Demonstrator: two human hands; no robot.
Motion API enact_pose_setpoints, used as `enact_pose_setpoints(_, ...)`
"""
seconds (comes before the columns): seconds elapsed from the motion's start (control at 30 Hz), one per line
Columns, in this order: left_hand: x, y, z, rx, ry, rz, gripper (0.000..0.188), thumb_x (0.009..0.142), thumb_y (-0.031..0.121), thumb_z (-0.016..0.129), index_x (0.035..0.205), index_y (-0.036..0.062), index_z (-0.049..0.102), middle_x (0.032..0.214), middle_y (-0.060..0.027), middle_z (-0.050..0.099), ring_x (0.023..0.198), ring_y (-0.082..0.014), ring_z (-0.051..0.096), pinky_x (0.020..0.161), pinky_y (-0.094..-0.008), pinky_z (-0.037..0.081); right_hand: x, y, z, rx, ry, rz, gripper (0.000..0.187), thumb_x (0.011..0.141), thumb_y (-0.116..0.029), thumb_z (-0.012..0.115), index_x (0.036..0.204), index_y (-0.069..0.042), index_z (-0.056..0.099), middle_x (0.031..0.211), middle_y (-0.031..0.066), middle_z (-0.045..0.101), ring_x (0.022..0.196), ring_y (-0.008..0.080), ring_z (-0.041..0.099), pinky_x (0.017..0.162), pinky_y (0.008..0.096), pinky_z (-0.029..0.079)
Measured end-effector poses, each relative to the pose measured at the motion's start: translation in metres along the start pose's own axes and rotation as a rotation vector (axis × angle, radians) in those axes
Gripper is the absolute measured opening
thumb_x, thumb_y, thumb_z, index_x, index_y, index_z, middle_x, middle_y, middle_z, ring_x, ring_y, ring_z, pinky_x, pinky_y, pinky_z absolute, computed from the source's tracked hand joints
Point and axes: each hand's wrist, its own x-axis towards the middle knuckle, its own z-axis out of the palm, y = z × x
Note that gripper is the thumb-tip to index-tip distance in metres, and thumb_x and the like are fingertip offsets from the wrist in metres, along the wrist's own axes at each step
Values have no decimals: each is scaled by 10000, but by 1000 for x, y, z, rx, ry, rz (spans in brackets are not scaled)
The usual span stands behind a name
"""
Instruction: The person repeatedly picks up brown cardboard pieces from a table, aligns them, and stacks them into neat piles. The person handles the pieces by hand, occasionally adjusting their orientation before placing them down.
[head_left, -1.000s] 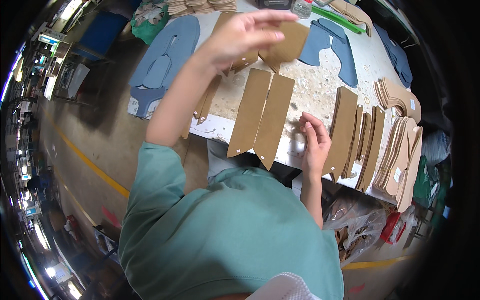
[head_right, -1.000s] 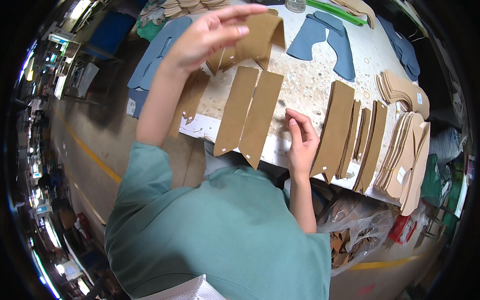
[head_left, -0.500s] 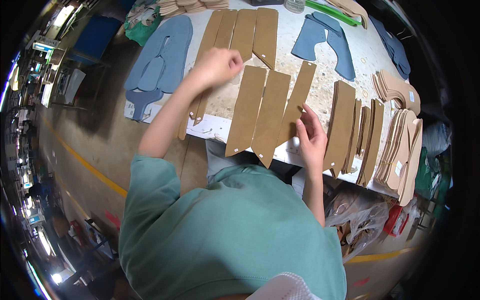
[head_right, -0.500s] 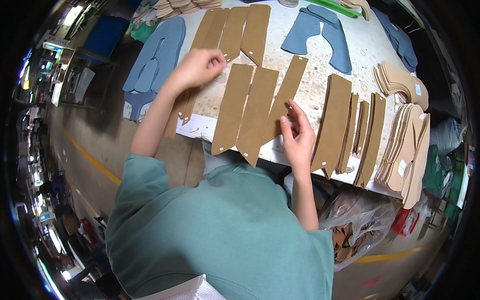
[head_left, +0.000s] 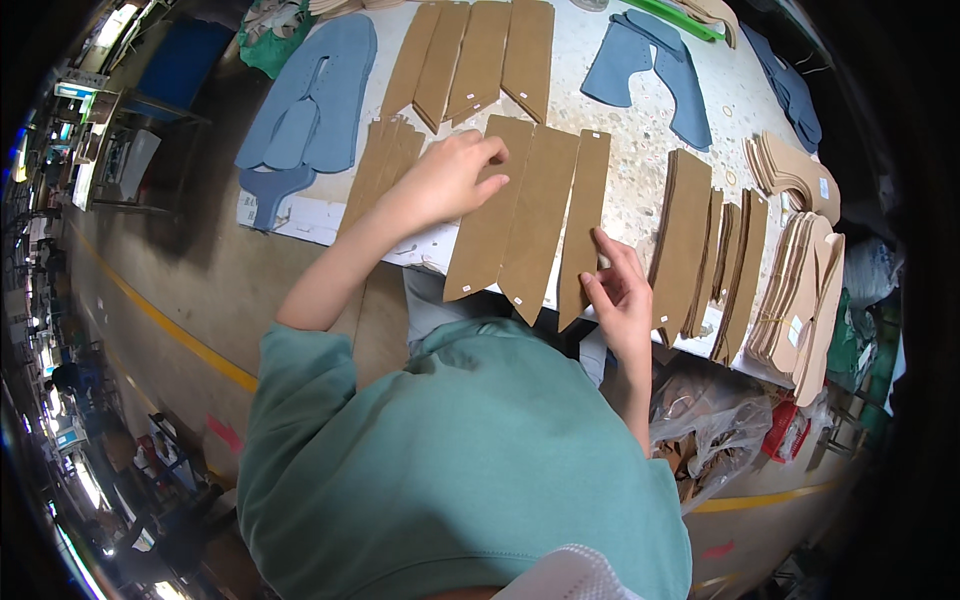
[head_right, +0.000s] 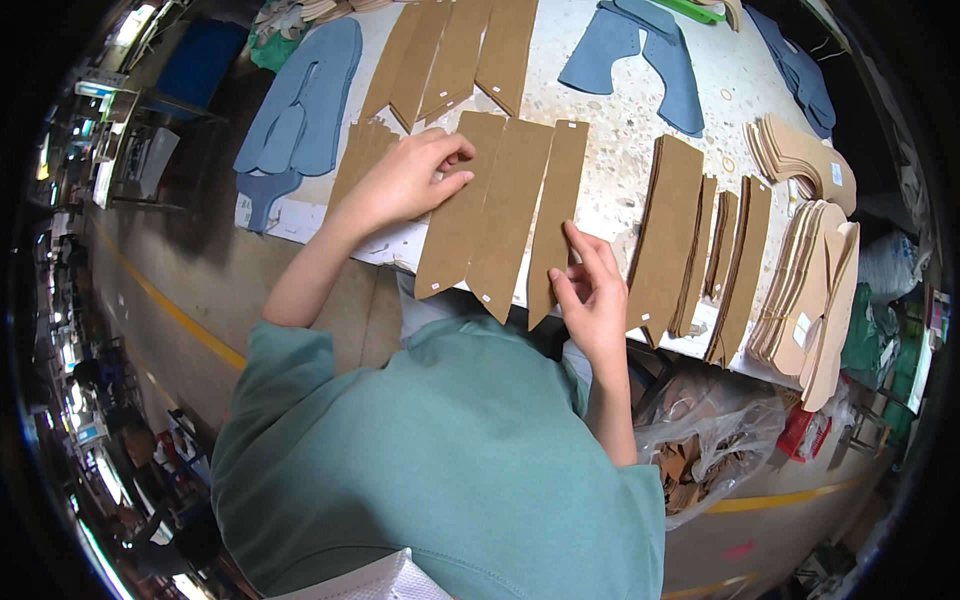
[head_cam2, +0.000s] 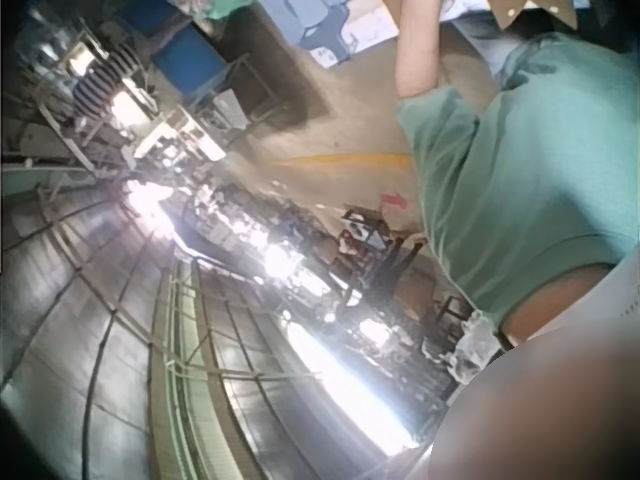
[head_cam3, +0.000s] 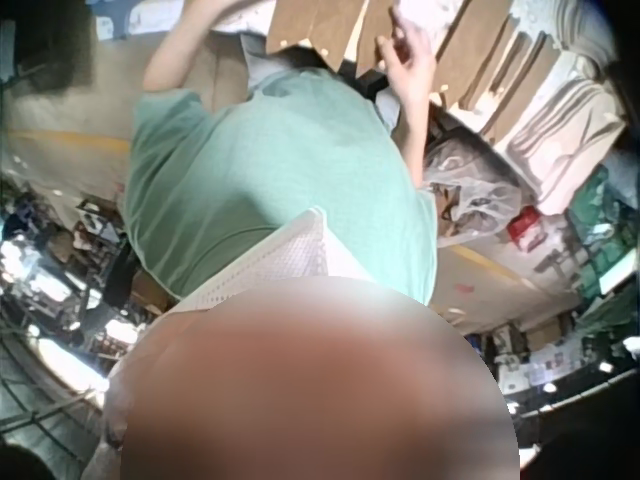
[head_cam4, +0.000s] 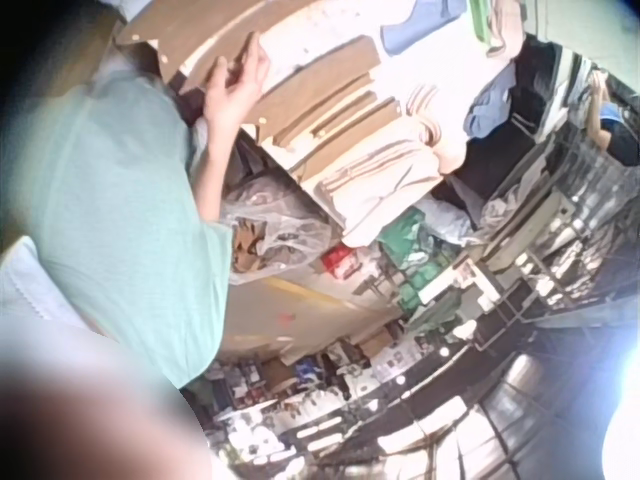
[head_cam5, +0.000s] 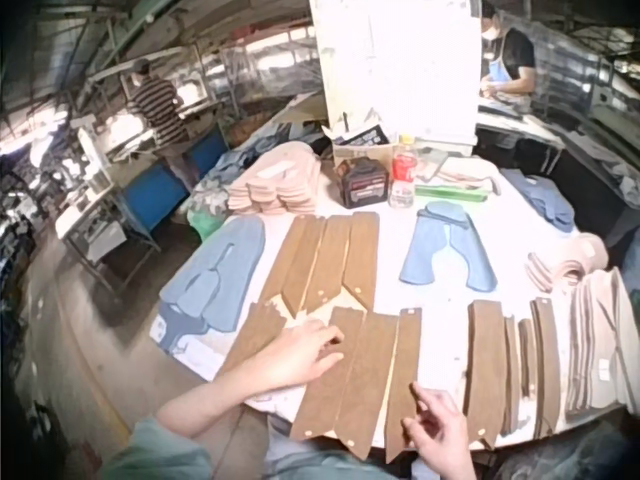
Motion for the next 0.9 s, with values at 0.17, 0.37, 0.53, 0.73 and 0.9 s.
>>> enact_pose_setpoints(0.17, 16, -26, -39, 154, 149, -70, 324, 879, 307, 678, 1097, 67, 674, 968, -144, 710, 915, -264, 692, 822, -364, 540, -10, -3, 5, -26, -4, 37, 566, 839, 71, 643, 1381, -64, 556, 1140, 70, 551, 773, 92, 579, 681, 234, 519)
enact_pose_setpoints(0.37, 65, -103, -76, 275, 118, -341, 361, 847, 411, 707, 1020, 94, 709, 865, -88, 727, 839, -230, 706, 783, -344, 548, -12, -11, 10, -152, -7, -45, 532, 836, 20, 686, 1352, -46, 573, 1065, 84, 545, 743, 122, 587, 664, 256, 529)
enact_pose_setpoints(0.53, 84, -141, -58, 322, 126, -447, 459, 757, 483, 772, 993, 96, 705, 874, -72, 731, 839, -224, 705, 790, -329, 546, -10, -18, 12, -490, 106, -112, 402, 829, -77, 721, 1219, -20, 641, 922, 113, 511, 771, 242, 575, 678, 355, 495)
enact_pose_setpoints(0.73, 95, -147, -46, 185, 92, -480, 536, 695, 477, 822, 1016, 65, 703, 908, -63, 739, 854, -222, 707, 810, -327, 546, -4, -17, 13, -523, 85, -101, 350, 847, -119, 715, 1186, -44, 667, 888, 101, 515, 812, 254, 572, 744, 372, 489)
enact_pose_setpoints(0.9, 97, -148, -38, 195, 252, -480, 489, 700, 409, 833, 1042, 80, 716, 902, -64, 743, 866, -217, 711, 836, -326, 548, -5, -16, 11, -514, 84, -127, 334, 858, -119, 705, 1181, -46, 670, 879, 99, 516, 804, 252, 572, 737, 367, 492)
